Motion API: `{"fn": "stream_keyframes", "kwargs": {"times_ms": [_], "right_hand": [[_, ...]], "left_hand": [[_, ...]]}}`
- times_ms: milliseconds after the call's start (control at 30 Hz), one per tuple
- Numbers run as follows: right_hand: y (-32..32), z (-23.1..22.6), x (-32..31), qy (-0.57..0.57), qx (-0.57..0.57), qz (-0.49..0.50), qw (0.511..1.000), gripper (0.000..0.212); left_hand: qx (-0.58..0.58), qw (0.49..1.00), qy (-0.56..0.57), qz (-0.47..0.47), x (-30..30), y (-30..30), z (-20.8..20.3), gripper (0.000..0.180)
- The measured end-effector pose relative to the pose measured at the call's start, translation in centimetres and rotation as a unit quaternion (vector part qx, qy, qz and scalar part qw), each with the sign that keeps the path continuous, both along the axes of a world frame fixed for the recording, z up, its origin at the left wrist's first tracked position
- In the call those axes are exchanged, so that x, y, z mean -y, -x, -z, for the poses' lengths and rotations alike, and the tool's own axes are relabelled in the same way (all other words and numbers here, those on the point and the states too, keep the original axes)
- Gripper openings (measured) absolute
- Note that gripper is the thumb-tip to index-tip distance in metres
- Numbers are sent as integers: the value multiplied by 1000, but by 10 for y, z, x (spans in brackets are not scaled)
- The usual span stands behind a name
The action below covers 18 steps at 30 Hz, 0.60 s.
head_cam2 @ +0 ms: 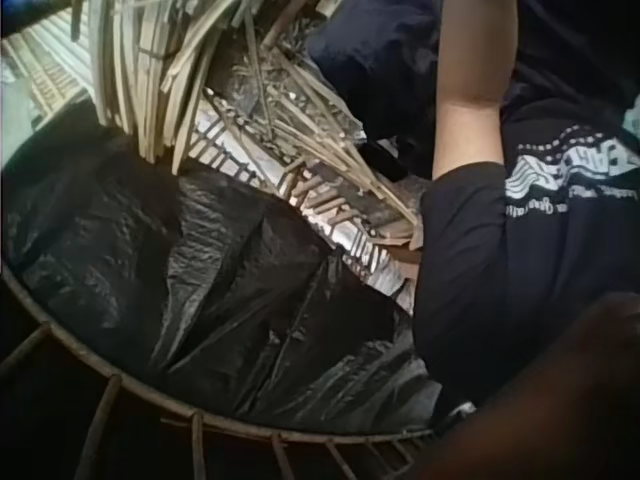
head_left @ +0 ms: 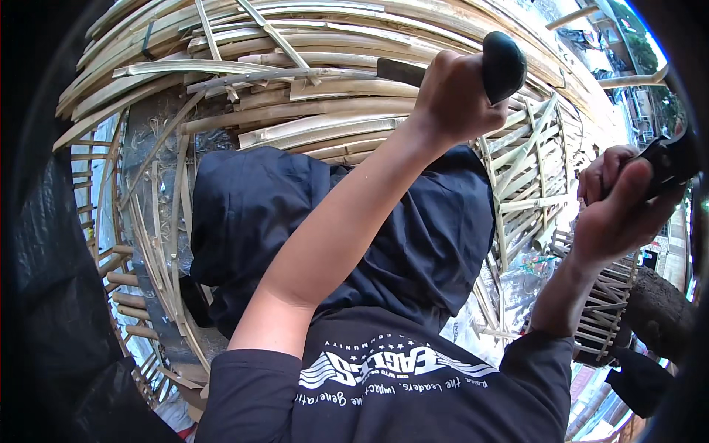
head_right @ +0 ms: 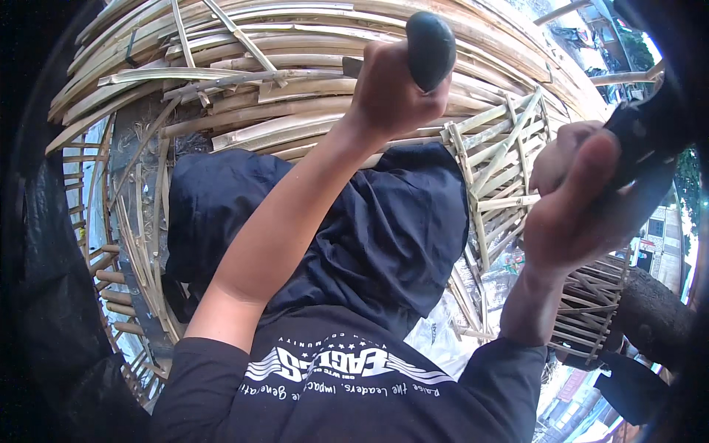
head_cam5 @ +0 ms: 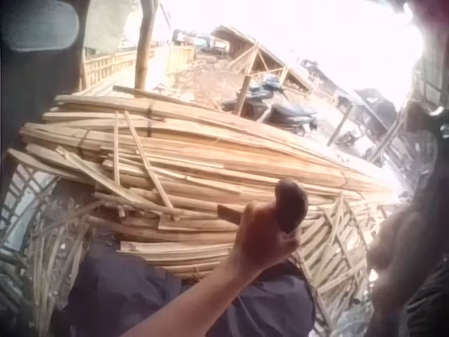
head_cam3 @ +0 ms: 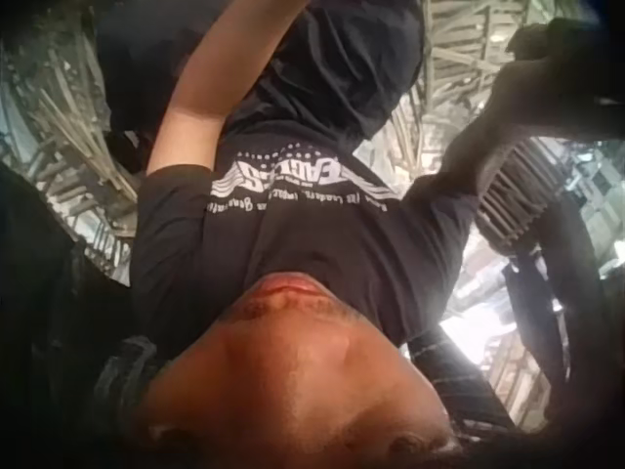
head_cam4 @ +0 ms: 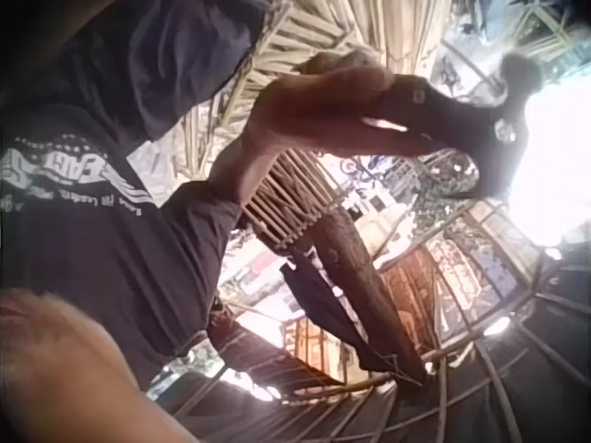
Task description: The person hammers a nail into a bamboo pole and trims bamboo strips with a machete while sitting on a pile of bamboo.
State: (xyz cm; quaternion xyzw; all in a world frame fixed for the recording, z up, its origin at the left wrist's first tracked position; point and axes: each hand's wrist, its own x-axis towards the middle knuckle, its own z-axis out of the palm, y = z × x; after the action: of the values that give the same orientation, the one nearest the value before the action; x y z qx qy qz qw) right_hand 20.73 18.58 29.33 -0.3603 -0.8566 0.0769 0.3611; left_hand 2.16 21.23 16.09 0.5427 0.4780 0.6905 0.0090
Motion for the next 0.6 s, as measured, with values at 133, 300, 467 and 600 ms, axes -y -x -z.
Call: {"fn": "stream_keyframes", "kwargs": {"times_ms": [133, 300, 467, 600], "right_hand": [[8, -21, 6, 21, 8, -31, 999, 39], [-5, -13, -17, -47, 46, -56, 996, 38], [2, -15, -3, 33, -61, -107, 992, 42], [8, 3, 3, 127, -51, -78, 988, 39]], "left_hand": [[10, 1000, 5, 7, -1, -3, 3, 11], [7, 1000, 18, 7, -2, -2, -4, 7], [6, 998, 53, 29, 0, -17, 3, 14], [21, 999, 40, 16, 1, -10, 3, 14]]}}
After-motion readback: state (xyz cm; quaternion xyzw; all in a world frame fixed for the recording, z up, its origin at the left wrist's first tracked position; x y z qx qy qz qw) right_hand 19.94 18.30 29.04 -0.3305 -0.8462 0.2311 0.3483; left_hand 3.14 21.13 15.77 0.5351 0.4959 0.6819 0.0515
